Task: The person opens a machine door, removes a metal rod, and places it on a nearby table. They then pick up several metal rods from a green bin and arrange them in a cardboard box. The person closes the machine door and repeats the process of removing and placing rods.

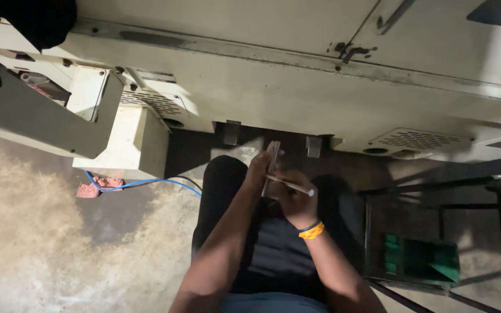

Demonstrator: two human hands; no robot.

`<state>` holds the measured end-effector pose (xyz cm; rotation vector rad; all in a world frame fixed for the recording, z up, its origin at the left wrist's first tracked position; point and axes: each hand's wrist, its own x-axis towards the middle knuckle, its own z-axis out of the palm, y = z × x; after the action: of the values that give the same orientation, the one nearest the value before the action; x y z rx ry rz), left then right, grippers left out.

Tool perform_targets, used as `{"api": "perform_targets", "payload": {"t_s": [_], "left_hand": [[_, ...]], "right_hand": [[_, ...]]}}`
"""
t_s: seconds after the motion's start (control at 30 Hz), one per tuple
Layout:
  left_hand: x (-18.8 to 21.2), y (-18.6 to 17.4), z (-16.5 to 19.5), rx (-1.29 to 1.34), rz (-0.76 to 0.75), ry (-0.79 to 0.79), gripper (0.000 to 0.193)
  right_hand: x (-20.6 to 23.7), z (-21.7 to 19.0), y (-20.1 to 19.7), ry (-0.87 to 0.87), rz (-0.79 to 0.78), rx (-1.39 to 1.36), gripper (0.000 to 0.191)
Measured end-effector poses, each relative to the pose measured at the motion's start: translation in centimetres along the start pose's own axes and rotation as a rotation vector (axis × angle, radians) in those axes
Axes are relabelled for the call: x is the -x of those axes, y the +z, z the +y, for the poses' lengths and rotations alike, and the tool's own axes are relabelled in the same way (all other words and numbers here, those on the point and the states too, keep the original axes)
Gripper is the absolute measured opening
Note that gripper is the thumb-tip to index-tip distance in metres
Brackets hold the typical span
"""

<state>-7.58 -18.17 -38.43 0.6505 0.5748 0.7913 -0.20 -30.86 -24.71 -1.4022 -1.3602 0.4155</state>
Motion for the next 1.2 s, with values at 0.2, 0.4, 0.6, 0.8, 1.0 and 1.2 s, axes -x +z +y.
{"api": "perform_targets", "payload": {"t_s": [0.2, 0.4, 0.6, 0.8, 1.0, 1.2], "left_hand": [[0.6, 0.4, 0.8, 0.180, 0.010, -0.020, 0.047], [2.3, 2.0, 1.4, 0.216, -0.056, -0.066, 0.049], [2.8, 2.2, 1.7, 0.198, -0.044, -0.037, 0.050], [2.3, 1.2, 1.5, 0.406, -0.183, 0.037, 0.043], [2.2, 1.6, 1.7, 0.346, -0.155, 0.013, 0.047], [3.3, 2.7, 3.3, 0.355, -0.131, -0.023, 0.047]], "right_hand": [[-0.1, -3.0, -1.1, -0.137, 0.058, 0.052, 0.018], [0.0, -4.1, -1.5, -0.223, -0.011, 0.105, 0.021], [0.1, -3.7, -1.0, -0.208, 0.010, 0.159, 0.022], [-0.1, -4.3, -0.4, -0.265, 0.007, 0.173, 0.022], [-0.3, -4.8, 0.0, -0.166, -0.038, 0.144, 0.020], [-0.7, -4.7, 0.4, -0.232, -0.010, 0.169, 0.016]]}}
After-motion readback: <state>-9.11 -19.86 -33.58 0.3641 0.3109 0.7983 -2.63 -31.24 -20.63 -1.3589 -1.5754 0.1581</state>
